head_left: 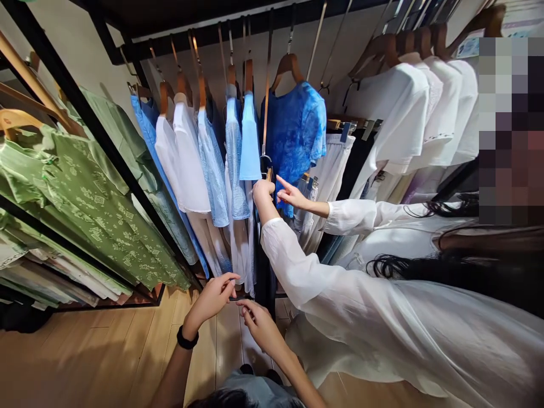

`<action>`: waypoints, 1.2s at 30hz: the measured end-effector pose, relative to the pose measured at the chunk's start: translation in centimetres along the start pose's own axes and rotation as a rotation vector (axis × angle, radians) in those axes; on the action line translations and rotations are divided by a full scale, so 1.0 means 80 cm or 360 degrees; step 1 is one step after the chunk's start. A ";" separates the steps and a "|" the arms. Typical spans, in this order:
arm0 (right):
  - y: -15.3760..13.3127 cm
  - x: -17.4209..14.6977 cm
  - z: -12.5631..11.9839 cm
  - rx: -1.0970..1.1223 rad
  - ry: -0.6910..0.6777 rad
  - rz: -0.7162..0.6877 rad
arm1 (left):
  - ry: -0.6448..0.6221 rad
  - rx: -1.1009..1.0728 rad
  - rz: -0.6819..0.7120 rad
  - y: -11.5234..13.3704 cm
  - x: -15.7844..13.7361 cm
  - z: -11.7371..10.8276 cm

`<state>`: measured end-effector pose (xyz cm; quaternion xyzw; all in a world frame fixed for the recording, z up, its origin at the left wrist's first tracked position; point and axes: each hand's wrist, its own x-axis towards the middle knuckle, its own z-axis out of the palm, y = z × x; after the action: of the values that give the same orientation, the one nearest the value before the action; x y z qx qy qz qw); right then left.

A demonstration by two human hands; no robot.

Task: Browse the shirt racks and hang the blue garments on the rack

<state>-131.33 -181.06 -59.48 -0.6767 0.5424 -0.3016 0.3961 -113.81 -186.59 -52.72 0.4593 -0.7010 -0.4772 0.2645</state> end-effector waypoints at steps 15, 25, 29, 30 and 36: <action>-0.007 -0.015 -0.019 -0.0019 -0.0029 -0.0029 | -0.0030 0.0045 0.0048 0.013 0.016 0.016; 0.001 -0.022 -0.029 -0.0046 -0.0044 -0.0062 | -0.0051 0.0172 0.0051 0.030 0.026 0.023; 0.000 -0.024 -0.031 -0.0071 -0.0045 -0.0054 | -0.0081 0.0136 0.0043 0.028 0.029 0.025; 0.000 -0.024 -0.030 -0.0073 -0.0050 -0.0061 | -0.0082 0.0131 0.0040 0.027 0.029 0.025; -0.002 -0.028 -0.027 -0.0052 -0.0117 -0.0072 | -0.0057 0.0121 0.0013 0.025 0.028 0.026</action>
<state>-133.58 -179.29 -58.21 -0.7059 0.5169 -0.2764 0.3977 -117.30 -187.44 -51.88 0.4575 -0.7251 -0.4573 0.2364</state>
